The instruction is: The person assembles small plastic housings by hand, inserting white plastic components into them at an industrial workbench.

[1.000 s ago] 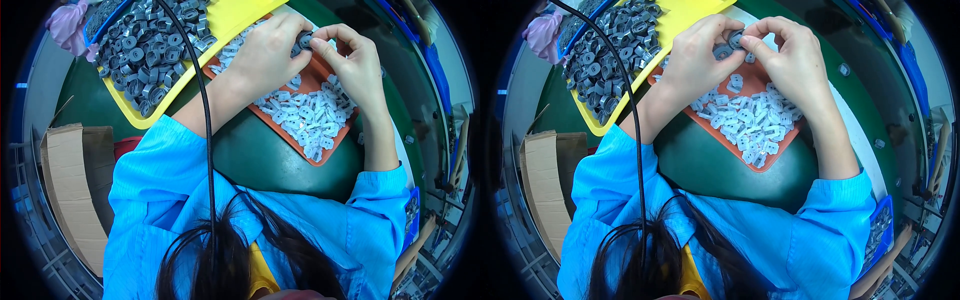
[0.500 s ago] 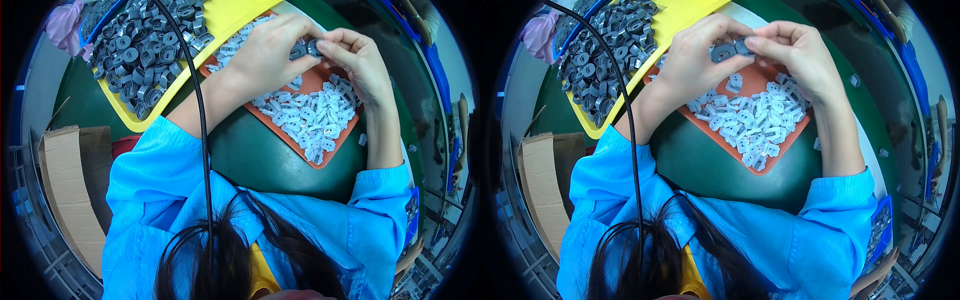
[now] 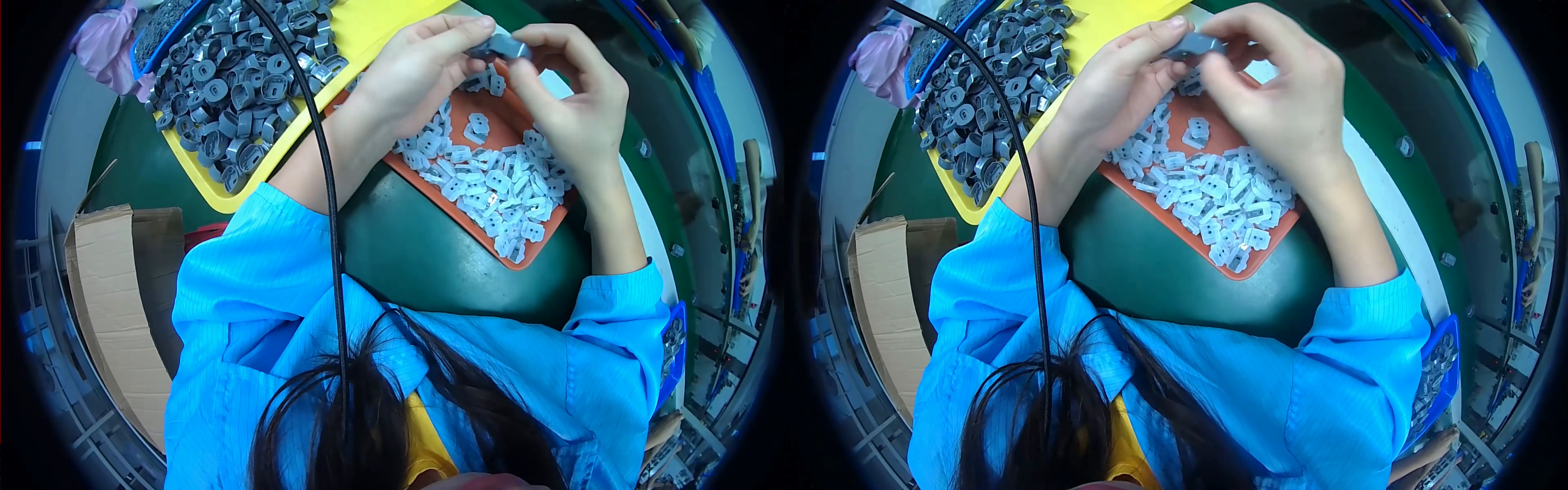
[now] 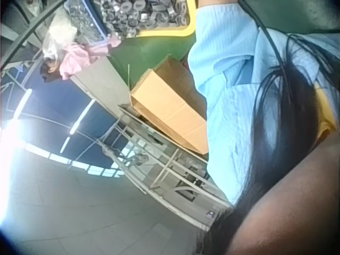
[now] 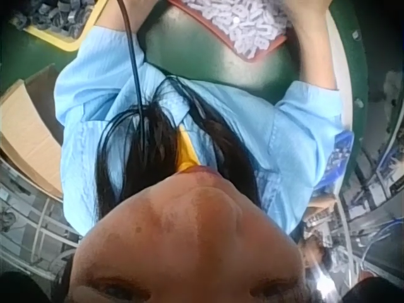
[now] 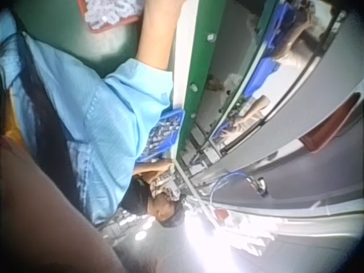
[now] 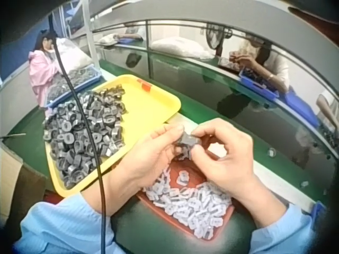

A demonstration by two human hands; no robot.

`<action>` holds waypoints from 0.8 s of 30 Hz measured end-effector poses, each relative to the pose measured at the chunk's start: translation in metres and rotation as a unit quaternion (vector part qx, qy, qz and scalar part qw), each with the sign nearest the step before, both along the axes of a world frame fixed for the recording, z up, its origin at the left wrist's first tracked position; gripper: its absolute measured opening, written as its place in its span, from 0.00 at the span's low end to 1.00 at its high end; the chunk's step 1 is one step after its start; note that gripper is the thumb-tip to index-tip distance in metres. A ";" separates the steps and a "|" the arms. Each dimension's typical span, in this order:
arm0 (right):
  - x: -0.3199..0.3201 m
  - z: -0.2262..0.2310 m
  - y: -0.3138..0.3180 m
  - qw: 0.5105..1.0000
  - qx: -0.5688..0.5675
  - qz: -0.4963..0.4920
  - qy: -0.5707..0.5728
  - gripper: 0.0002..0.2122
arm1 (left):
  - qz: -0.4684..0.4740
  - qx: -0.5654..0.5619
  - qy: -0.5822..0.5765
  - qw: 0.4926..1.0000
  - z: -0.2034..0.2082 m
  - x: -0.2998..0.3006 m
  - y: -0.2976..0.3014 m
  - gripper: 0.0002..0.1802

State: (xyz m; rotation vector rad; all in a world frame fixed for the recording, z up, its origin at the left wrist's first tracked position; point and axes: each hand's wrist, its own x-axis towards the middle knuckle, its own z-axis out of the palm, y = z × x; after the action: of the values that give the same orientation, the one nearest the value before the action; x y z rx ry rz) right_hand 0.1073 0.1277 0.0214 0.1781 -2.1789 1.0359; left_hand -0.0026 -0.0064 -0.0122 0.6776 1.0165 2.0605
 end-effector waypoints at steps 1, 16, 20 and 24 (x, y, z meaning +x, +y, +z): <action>0.003 0.006 -0.006 0.990 0.129 -0.030 0.039 0.09 | -0.018 0.002 0.000 1.000 0.000 0.000 0.000 0.14; 0.014 0.035 -0.016 0.958 -0.150 0.126 -0.211 0.10 | -0.171 -0.026 -0.016 0.985 0.007 -0.001 -0.009 0.15; 0.001 0.010 0.045 0.963 -0.236 0.103 -0.078 0.10 | -0.111 -0.061 0.017 0.992 0.019 0.001 -0.011 0.19; 0.002 -0.032 0.122 0.956 -0.077 -0.176 -0.222 0.12 | -0.139 0.039 -0.147 0.978 0.014 -0.013 -0.016 0.16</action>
State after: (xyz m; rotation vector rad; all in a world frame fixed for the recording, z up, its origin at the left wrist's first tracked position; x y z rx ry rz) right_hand 0.1093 0.2500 -0.0107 -0.5484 -2.3845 1.1052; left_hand -0.0151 -0.0228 0.0014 0.5023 0.6362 1.8909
